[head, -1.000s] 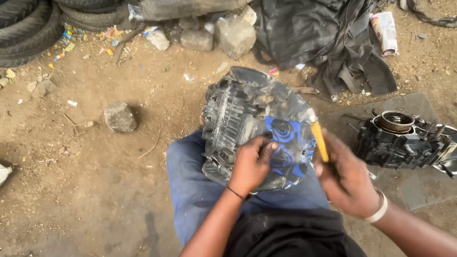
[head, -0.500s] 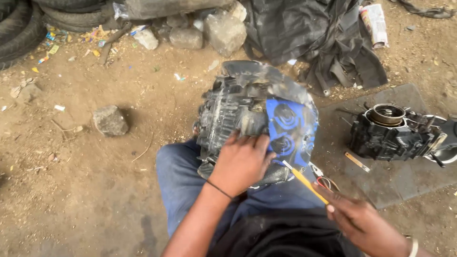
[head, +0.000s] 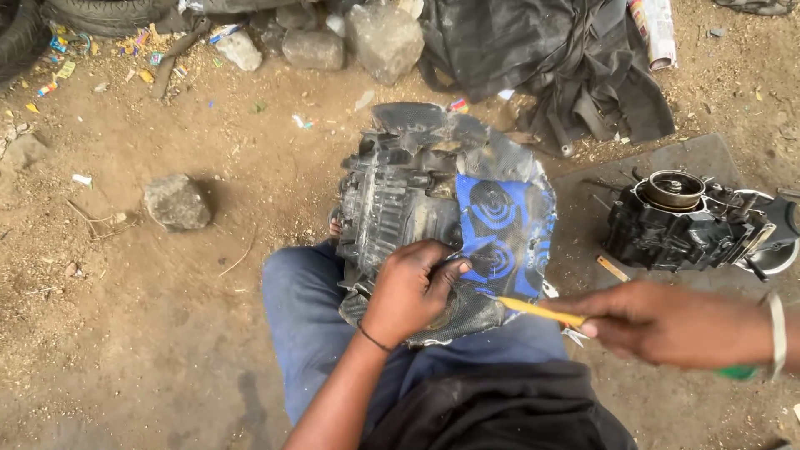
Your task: The person sits on the ground with a motorcycle plastic body panel across their lap and scrapes old gasket residue off its underside using a knife-like scraper, working around the edges and mounting bosses. They reposition the panel repeatedly and later use pliers to pull remaining debris from the panel's clips.
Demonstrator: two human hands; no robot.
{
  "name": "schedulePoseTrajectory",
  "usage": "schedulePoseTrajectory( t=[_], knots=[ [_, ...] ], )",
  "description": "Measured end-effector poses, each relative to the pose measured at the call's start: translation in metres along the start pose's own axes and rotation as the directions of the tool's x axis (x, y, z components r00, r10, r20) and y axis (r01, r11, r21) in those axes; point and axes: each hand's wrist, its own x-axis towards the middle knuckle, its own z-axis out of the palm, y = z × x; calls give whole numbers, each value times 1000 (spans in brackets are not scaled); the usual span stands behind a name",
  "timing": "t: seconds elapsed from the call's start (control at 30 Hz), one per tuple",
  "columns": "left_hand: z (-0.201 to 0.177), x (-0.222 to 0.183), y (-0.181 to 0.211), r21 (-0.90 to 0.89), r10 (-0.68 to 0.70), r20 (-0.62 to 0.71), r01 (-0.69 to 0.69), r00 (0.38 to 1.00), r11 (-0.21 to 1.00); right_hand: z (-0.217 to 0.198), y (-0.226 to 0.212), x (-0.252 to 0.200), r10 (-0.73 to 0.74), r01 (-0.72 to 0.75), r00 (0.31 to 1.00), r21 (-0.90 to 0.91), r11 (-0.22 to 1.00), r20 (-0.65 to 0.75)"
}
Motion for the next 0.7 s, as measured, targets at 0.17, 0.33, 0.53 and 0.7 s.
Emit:
schedulePoseTrajectory(
  t=[0.17,0.33,0.53,0.7],
  knots=[
    [2,1,-2,-39,-50,2,50,999,998,77,-1,19,-35,86,946,146,986,-321],
    [10,-1,1,-77,-147,12,147,989,986,143,15,95,-392,359,311,-275,892,-866],
    [4,-3,0,-130,-315,68,322,947,938,124,15,70,-339,397,328,-197,896,-882],
    [12,-4,-2,-69,-230,15,230,973,971,57,15,14,-411,412,729,-128,902,-547]
  ],
)
